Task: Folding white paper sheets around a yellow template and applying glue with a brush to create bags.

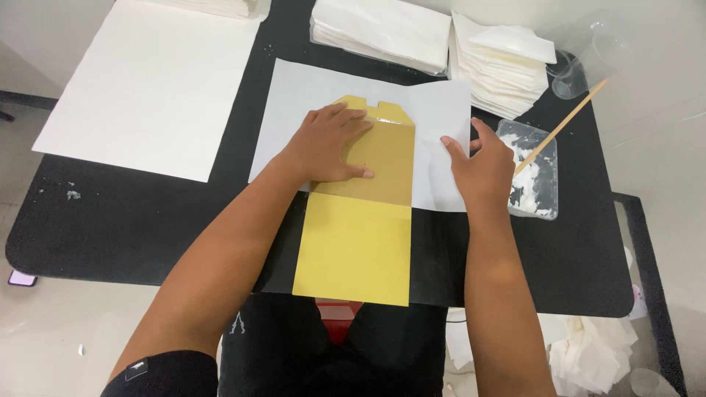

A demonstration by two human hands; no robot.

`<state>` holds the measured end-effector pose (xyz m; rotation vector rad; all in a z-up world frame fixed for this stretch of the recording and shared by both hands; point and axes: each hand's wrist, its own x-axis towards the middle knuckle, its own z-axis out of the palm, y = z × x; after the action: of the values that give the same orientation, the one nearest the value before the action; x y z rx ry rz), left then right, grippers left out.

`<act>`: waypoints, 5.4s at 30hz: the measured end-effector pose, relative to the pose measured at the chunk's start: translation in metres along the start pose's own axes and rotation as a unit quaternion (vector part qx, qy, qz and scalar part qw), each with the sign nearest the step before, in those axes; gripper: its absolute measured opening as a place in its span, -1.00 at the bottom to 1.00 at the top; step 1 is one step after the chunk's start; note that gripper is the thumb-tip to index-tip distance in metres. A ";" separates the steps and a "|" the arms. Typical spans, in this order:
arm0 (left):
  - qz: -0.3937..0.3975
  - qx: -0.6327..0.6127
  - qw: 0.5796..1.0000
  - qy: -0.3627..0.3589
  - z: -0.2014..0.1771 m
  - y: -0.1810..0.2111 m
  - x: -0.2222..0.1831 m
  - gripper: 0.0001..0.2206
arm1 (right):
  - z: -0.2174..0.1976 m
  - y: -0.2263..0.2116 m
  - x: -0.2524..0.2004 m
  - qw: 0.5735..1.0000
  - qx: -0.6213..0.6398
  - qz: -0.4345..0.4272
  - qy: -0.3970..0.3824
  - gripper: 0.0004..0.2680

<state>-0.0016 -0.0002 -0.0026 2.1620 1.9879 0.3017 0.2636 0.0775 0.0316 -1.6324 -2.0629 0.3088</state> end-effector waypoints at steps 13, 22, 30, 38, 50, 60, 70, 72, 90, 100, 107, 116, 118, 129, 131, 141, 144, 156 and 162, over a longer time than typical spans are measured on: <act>-0.002 -0.008 1.000 -0.012 -0.001 0.001 -0.001 -0.14 | 0.012 0.007 0.006 0.997 -0.056 -0.044 0.028 -0.64; -0.002 -0.015 1.000 -0.020 -0.002 0.000 -0.002 -0.15 | -0.001 0.001 0.012 0.999 0.023 -0.030 -0.033 -0.68; -0.003 -0.020 1.000 -0.019 -0.001 -0.002 0.000 -0.17 | -0.011 -0.067 0.009 0.979 0.099 -0.135 -0.114 -0.54; -0.003 -0.013 1.000 -0.018 -0.001 -0.001 0.001 -0.18 | 0.020 -0.119 0.010 0.969 -0.040 -0.167 -0.177 -0.50; -0.013 -0.110 0.994 -0.018 0.008 -0.015 0.007 -0.28 | 0.039 -0.125 -0.004 0.958 -0.044 -0.143 -0.243 -0.50; -0.015 -0.074 0.997 -0.036 -0.021 0.008 -0.009 -0.20 | 0.065 -0.082 0.025 0.899 0.323 0.029 -0.296 -0.52; 0.005 -0.022 0.999 -0.033 -0.004 0.001 -0.001 -0.20 | 0.004 -0.039 -0.064 0.967 0.048 -0.166 -0.189 -0.61; 0.000 -0.020 0.999 -0.045 -0.004 0.001 -0.001 -0.20 | 0.003 -0.026 -0.096 0.962 -0.026 -0.189 -0.193 -0.48; 0.125 0.075 0.989 -0.015 -0.008 0.049 0.008 -0.37 | 0.013 -0.012 -0.124 0.967 -0.053 -0.193 -0.156 -0.57; 0.027 0.121 0.992 0.018 0.039 0.053 0.106 -0.29 | 0.012 -0.014 -0.123 0.968 -0.054 -0.193 -0.151 -0.56; -0.007 0.107 0.994 0.025 0.038 0.044 0.102 -0.26 | 0.010 -0.016 -0.123 0.969 -0.039 -0.183 -0.161 -0.56; 0.077 0.121 0.989 -0.028 0.011 0.071 0.031 -0.40 | 0.010 -0.015 -0.122 0.970 -0.024 -0.184 -0.158 -0.57; 0.103 0.097 0.989 -0.046 0.014 0.080 0.028 -0.46 | 0.011 -0.014 -0.123 0.970 -0.017 -0.187 -0.156 -0.57; 0.013 0.108 0.994 0.027 0.053 0.054 0.129 -0.36 | 0.007 -0.015 -0.122 0.970 0.002 -0.180 -0.161 -0.57; 0.008 0.107 0.994 0.027 0.054 0.050 0.136 -0.34 | 0.009 -0.013 -0.123 0.971 0.003 -0.180 -0.160 -0.57; 0.107 0.186 0.974 -0.075 0.029 0.078 0.034 -0.48 | 0.008 -0.014 -0.123 0.970 -0.013 -0.185 -0.158 -0.57; 0.128 0.083 0.984 -0.093 0.019 0.085 -0.006 -0.49 | 0.006 -0.017 -0.122 0.969 -0.023 -0.187 -0.159 -0.57; 0.026 0.071 0.997 0.029 0.057 0.054 0.128 -0.42 | 0.005 -0.015 -0.122 0.969 -0.016 -0.171 -0.179 -0.56; 0.003 0.120 0.992 0.027 0.052 0.051 0.120 -0.35 | 0.003 -0.016 -0.123 0.969 -0.008 -0.172 -0.177 -0.56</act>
<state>0.0715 0.1153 -0.0361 2.3246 2.1453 0.1293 0.2685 -0.0439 0.0076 -1.2610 -2.5727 0.4907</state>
